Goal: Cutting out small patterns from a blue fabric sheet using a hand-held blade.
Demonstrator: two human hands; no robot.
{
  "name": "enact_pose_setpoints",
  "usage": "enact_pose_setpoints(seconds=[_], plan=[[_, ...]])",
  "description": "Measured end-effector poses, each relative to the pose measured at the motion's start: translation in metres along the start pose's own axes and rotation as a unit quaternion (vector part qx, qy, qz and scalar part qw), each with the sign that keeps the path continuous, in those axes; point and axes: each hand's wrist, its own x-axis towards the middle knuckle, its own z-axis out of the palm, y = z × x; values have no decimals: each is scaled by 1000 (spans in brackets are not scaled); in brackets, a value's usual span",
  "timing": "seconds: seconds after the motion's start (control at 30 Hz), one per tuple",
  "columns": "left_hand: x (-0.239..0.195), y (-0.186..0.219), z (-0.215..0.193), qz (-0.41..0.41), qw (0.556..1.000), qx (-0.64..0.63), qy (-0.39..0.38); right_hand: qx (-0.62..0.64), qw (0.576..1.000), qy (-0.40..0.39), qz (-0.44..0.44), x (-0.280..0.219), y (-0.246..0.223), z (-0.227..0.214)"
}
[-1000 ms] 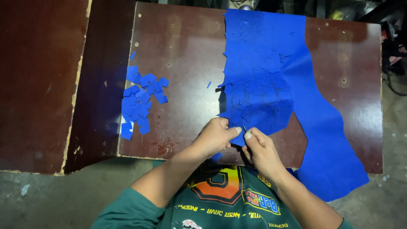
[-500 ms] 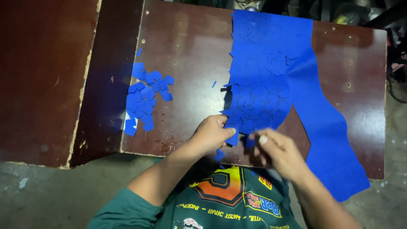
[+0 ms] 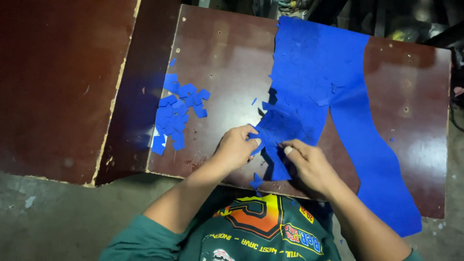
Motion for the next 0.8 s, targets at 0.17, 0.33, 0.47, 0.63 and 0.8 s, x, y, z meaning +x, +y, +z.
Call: enact_pose_setpoints(seconds=[0.17,0.33,0.47,0.63,0.8], plan=[[0,0,-2,-14,1000,-7,-1,148,988,-37,16,0,-13,20],[-5,3,-5,-12,997,-81,-17,253,963,-77,53,2,-39,25],[-2,-4,-6,-20,992,-122,-4,258,960,-81,72,9,-39,25],[0,-4,-8,-26,986,-166,-15,301,947,-79,85,14,-27,29],[2,-8,-13,17,972,-221,-73,341,934,-93,50,15,-16,33]])
